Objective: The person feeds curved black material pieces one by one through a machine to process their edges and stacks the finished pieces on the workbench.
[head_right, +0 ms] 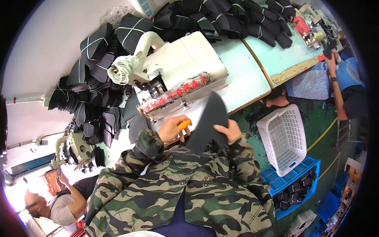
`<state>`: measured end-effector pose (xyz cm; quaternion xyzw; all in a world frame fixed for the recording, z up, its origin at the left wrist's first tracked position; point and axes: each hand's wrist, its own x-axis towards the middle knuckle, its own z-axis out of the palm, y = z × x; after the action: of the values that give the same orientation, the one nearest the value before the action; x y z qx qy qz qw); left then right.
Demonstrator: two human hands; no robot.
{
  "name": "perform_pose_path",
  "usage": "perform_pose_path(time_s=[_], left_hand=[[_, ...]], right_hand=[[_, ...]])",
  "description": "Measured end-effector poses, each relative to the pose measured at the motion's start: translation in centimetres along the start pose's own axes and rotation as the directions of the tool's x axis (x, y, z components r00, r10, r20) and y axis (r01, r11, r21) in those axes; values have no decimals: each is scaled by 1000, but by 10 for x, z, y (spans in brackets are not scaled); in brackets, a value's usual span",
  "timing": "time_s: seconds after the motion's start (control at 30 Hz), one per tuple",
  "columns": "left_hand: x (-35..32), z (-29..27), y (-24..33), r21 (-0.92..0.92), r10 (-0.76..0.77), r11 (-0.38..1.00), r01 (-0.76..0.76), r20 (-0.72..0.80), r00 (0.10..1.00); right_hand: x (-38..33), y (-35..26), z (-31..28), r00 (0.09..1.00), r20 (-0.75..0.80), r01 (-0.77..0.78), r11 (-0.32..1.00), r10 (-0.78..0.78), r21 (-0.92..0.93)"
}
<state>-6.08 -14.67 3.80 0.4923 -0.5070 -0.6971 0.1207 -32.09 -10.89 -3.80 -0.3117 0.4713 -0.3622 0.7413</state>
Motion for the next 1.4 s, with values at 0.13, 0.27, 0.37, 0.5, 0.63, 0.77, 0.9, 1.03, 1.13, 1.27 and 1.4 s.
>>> perform_pose_path(time_s=[0.13,0.27,0.37,0.5,0.63,0.77,0.9,1.03,1.13,1.27,1.4], left_hand=[[-31,20,-46,31,-182,981,190,-169,969],[-69,41,-70,-108,-439,897,430,-342,831],[-95,49,-87,-214,-496,868,448,-365,788],[-101,62,-94,-338,-565,822,458,-392,726],[-106,69,-110,-380,-598,798,467,-410,688],[-122,75,-109,-409,-655,756,511,-479,585],[-125,68,-114,-421,-658,753,506,-483,577],[-132,63,-109,-385,-655,751,537,-537,532],[-128,54,-107,-383,-642,758,528,-582,499],[-135,44,-112,-408,-633,759,508,-646,427],[-142,31,-118,-389,-586,788,477,-713,386]], right_hand=[[-20,182,-140,823,-539,-266,960,178,-89],[89,202,-159,873,-109,-377,517,475,-769],[132,205,-135,762,145,0,223,631,-975],[143,212,-126,773,49,-46,134,632,-990],[141,220,-134,775,-6,-101,114,632,-988],[159,229,-118,761,31,-88,150,648,-985],[146,225,-155,767,-71,-190,120,638,-975],[159,227,-145,759,-51,-198,156,649,-968],[154,219,-159,760,-85,-246,164,644,-955],[165,211,-161,764,-97,-290,204,638,-935],[165,197,-170,775,-124,-352,260,620,-899]])
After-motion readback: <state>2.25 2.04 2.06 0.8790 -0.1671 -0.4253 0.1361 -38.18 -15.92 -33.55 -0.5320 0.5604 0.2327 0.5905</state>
